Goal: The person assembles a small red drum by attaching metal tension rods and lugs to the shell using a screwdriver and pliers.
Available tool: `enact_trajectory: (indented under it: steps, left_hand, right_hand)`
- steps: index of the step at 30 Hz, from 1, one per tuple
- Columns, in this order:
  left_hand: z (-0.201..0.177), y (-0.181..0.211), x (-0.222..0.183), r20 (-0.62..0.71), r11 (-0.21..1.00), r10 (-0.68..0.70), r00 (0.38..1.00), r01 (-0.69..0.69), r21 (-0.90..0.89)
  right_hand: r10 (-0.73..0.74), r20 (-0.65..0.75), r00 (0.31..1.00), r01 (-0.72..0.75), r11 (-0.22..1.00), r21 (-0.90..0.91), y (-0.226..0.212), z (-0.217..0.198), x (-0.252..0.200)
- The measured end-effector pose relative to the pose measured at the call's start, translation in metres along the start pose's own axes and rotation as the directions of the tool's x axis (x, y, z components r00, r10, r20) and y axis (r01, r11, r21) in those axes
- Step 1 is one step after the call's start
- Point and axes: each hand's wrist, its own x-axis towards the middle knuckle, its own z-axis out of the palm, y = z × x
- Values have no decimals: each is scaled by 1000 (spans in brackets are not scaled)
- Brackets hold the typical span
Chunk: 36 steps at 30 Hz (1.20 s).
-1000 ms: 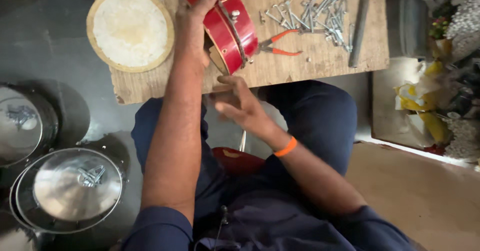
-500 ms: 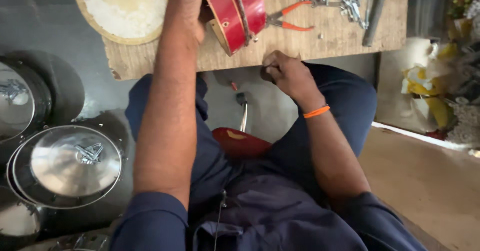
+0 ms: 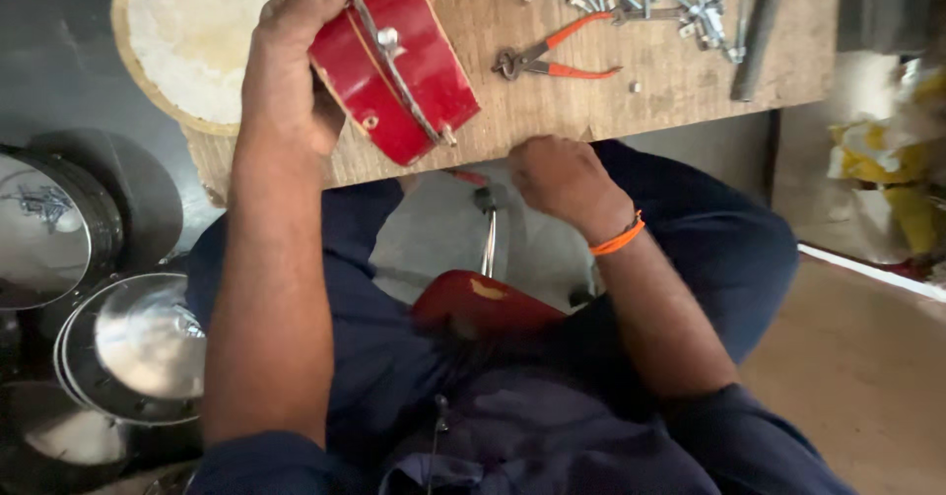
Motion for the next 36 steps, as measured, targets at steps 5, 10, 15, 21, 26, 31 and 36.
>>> enact_trajectory:
  steps: [5, 10, 15, 21, 26, 31, 36]
  left_hand:
    - [32, 30, -49, 56, 995, 43, 998, -48, 92]
    - [55, 40, -120, -127, 942, 240, 962, -199, 269]
    - [50, 36, -149, -267, 925, 284, 921, -189, 331]
    - [30, 55, -139, -340, 932, 226, 913, -101, 348]
    - [18, 46, -152, -306, 934, 277, 911, -180, 308]
    - [23, 38, -162, -185, 933, 306, 934, -256, 254]
    - [44, 19, -127, 17, 943, 293, 956, -292, 161]
  right_hand:
    - [-259, 410, 875, 263, 964, 48, -40, 71, 57]
    - [-119, 325, 938, 130, 991, -12, -34, 157, 212]
    - [-11, 311, 950, 6, 1000, 17, 2, 199, 294]
    - [70, 292, 954, -102, 990, 95, 9, 195, 324]
    - [71, 227, 971, -90, 993, 73, 13, 160, 331]
    - [52, 196, 979, -64, 996, 58, -13, 145, 297]
    - [-3, 179, 984, 2, 1000, 9, -33, 120, 239]
